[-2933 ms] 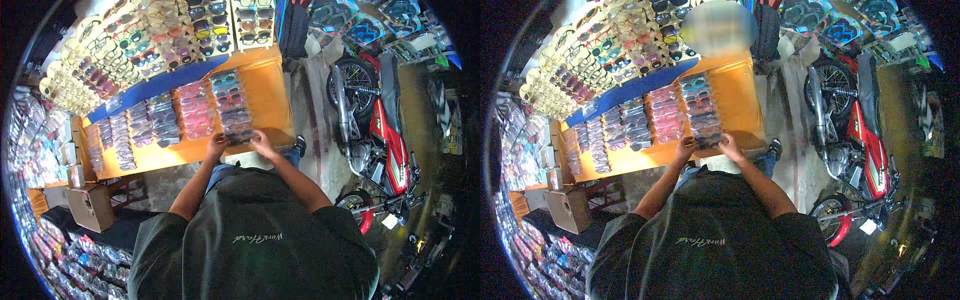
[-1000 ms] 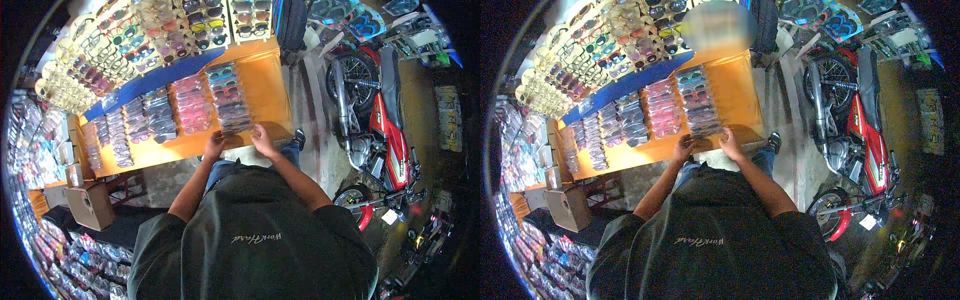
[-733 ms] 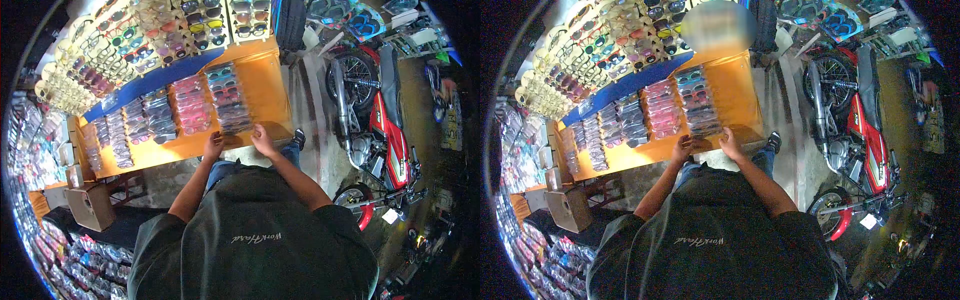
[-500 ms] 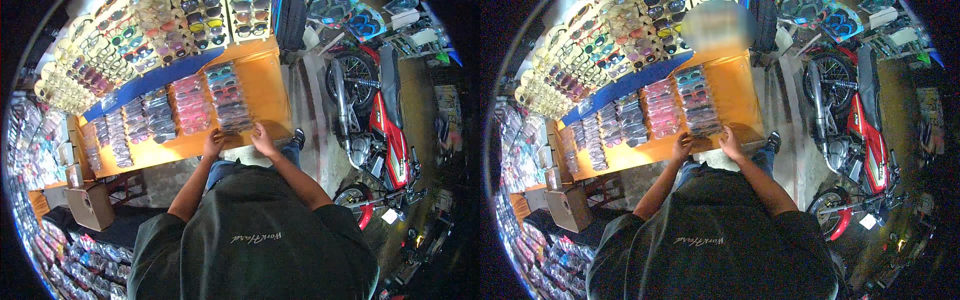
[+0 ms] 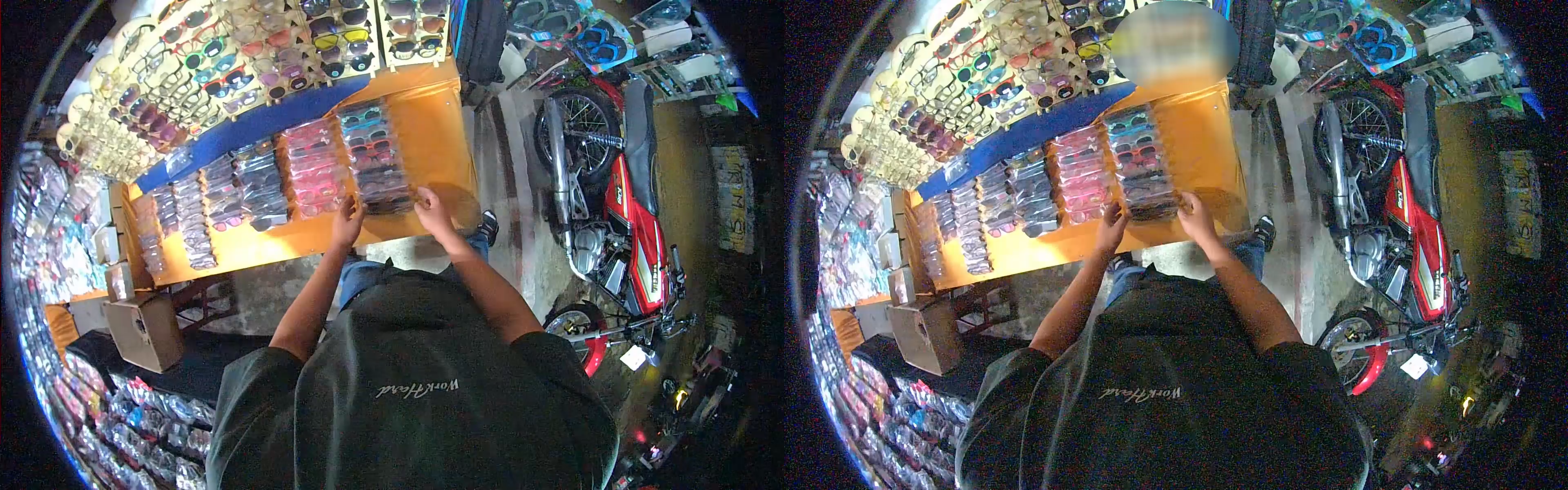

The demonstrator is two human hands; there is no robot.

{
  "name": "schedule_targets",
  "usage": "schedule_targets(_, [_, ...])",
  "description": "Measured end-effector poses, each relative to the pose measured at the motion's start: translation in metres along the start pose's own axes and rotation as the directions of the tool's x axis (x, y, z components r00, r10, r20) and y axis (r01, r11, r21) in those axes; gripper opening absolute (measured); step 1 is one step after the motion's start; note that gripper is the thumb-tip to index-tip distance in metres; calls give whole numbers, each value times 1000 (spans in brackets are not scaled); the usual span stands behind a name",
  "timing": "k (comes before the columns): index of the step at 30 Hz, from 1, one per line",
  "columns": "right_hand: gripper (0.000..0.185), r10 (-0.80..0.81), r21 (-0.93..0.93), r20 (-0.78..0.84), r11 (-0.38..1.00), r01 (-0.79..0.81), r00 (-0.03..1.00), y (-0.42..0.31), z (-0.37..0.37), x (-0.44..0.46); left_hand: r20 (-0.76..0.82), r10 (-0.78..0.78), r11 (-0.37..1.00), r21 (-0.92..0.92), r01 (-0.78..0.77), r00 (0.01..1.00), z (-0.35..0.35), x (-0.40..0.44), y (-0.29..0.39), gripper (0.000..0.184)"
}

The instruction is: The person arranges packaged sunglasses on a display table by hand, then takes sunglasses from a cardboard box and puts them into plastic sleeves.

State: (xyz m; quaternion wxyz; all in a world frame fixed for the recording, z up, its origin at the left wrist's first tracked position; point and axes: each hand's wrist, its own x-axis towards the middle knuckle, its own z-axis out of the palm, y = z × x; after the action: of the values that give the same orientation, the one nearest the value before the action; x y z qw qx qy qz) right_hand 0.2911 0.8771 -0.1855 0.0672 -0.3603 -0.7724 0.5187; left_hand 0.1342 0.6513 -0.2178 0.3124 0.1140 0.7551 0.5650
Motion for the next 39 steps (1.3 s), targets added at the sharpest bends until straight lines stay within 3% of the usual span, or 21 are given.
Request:
schedule_targets(5, [54, -7, 8, 20, 1000, 7, 1000, -8, 6, 17, 0, -91, 978, -190, 89, 996, 6, 7, 19, 81])
schedule_targets(14, [65, 26, -18, 94, 1000, -24, 995, 13, 22, 40, 29, -146, 973, -175, 149, 989, 3, 11, 55, 81])
schedule_targets(16, [66, 119, 231, 187, 959, -161, 975, -5, 16, 34, 50, -137, 972, -184, 144, 989, 2, 13, 56, 81])
schedule_targets(19, [65, 54, 145, 92, 987, -67, 994, 7, 24, 38, 41, -136, 980, -144, 140, 990, 3, 20, 44, 82])
schedule_targets(22, [69, 59, 11, 140, 998, -61, 988, -2, 14, 35, 7, -145, 983, -110, 145, 989, 5, 21, 43, 82])
schedule_targets(27, [64, 52, 96, 70, 994, -58, 996, 12, 26, 38, -21, -156, 985, -83, 154, 987, 5, 12, 63, 83])
schedule_targets(29, [65, 56, 98, 58, 993, -61, 997, 16, 28, 39, 11, -190, 967, -170, 189, 982, 6, 9, 72, 83])
schedule_targets(32, [65, 35, 143, 72, 989, -46, 997, 25, 32, 41, -7, -109, 991, -80, 108, 994, 6, 26, 28, 82])
schedule_targets(34, [65, 25, 177, 58, 984, -35, 998, 32, 35, 43, -8, -130, 982, -137, 128, 991, 6, 12, 57, 80])
schedule_targets(36, [63, 0, 123, 66, 992, -8, 998, 4, 22, 33, -8, -150, 970, -194, 146, 989, 6, 10, 63, 78])
schedule_targets(39, [60, -26, 63, 71, 998, 21, 997, -7, 18, 29, -5, -92, 987, -130, 91, 996, 5, 19, 43, 76])
